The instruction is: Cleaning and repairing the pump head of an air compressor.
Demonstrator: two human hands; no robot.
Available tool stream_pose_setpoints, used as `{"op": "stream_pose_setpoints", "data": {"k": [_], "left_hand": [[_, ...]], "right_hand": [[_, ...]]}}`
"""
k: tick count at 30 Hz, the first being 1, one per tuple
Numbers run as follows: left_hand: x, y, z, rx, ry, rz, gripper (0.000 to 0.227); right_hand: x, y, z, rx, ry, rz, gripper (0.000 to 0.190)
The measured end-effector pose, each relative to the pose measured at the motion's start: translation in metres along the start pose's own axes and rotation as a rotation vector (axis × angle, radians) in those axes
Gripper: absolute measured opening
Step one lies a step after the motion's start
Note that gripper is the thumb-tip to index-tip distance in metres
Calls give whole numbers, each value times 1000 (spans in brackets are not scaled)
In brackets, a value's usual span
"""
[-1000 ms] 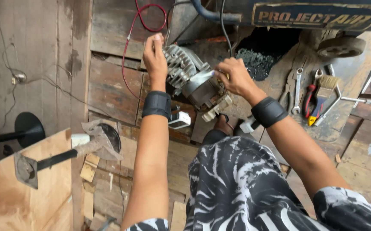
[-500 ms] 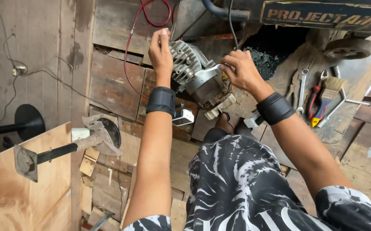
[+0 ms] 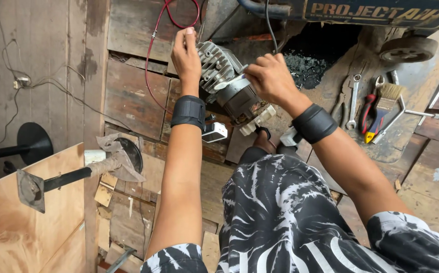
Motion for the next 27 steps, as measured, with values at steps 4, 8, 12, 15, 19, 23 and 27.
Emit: {"op": "stream_pose_setpoints", "data": {"k": [4, 8, 12, 15, 19, 23, 27], "left_hand": [[2, 5, 7, -87, 21, -102, 35], [13, -21, 43, -21, 86, -185, 25], [40, -36, 76, 110, 63, 31, 49], [57, -39, 87, 280, 1, 159, 66], [80, -41, 85, 695, -88, 227, 84], [84, -28, 77, 751, -79, 261, 88], [88, -30, 74, 749, -92, 293, 94]], "right_hand": [[4, 4, -5, -22, 5, 6, 11], [21, 37, 10, 31, 12, -77, 12], [29, 33, 29, 51, 59, -103, 12], [26, 15, 24, 11, 52, -40, 11], [27, 3, 21, -53, 83, -44, 10], [41, 12, 23, -40, 86, -21, 12], [57, 26, 21, -31, 13, -70, 13]]}}
Point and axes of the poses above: each hand's wrist, its own x-axis away from the middle knuckle, its own z-axis out of the back of the hand, y = z × x, the point moved 8 cm from there along -x, towards the middle knuckle, and after that the axes turned 12 degrees about y, right-handed, at the moved point
